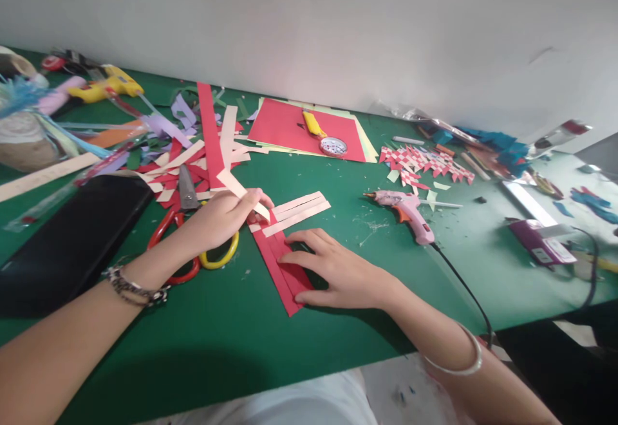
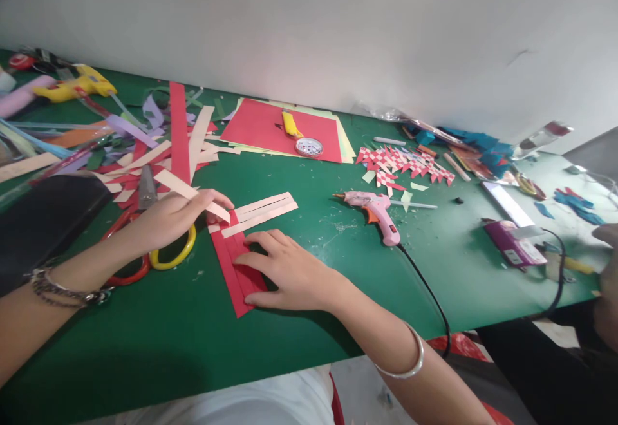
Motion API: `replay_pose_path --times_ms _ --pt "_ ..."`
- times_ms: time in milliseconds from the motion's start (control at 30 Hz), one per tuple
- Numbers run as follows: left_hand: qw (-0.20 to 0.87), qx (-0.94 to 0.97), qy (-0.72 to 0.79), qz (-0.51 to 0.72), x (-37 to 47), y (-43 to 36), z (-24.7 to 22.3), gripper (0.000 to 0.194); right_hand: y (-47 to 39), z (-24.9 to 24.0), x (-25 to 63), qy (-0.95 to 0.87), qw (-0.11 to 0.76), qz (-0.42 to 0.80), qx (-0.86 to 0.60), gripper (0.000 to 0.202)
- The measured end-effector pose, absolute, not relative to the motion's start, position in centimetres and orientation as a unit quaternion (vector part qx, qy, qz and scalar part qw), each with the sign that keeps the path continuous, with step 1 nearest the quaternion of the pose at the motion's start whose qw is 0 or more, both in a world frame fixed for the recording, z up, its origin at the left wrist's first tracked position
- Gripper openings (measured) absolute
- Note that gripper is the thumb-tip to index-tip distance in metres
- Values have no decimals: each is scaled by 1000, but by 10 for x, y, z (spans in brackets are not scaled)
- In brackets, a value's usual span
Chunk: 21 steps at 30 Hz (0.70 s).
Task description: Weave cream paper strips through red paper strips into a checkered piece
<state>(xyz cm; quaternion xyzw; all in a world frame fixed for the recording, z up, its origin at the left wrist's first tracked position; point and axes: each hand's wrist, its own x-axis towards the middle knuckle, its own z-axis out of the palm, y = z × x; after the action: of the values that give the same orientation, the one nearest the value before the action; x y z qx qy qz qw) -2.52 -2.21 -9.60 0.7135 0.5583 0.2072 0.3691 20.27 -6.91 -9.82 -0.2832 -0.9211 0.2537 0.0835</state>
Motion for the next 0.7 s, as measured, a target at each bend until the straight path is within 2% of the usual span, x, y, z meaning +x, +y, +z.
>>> replay_pose_path --times_ms 267,433,600,700 --pt "432 712 495 247 -25 -20 -97 47 -70 -99 204 -915 98 266 -288 39" --pt "444 702 502 242 -26 -19 -95 38 -66 -102 203 -889 162 260 -342 35" --pt "436 719 486 235 -28 -20 -93 40 -54 -97 191 -902 151 205 -349 48" --pt "393 735 497 240 -28 -20 -92 44 -47 -96 181 -905 130 190 -358 57"
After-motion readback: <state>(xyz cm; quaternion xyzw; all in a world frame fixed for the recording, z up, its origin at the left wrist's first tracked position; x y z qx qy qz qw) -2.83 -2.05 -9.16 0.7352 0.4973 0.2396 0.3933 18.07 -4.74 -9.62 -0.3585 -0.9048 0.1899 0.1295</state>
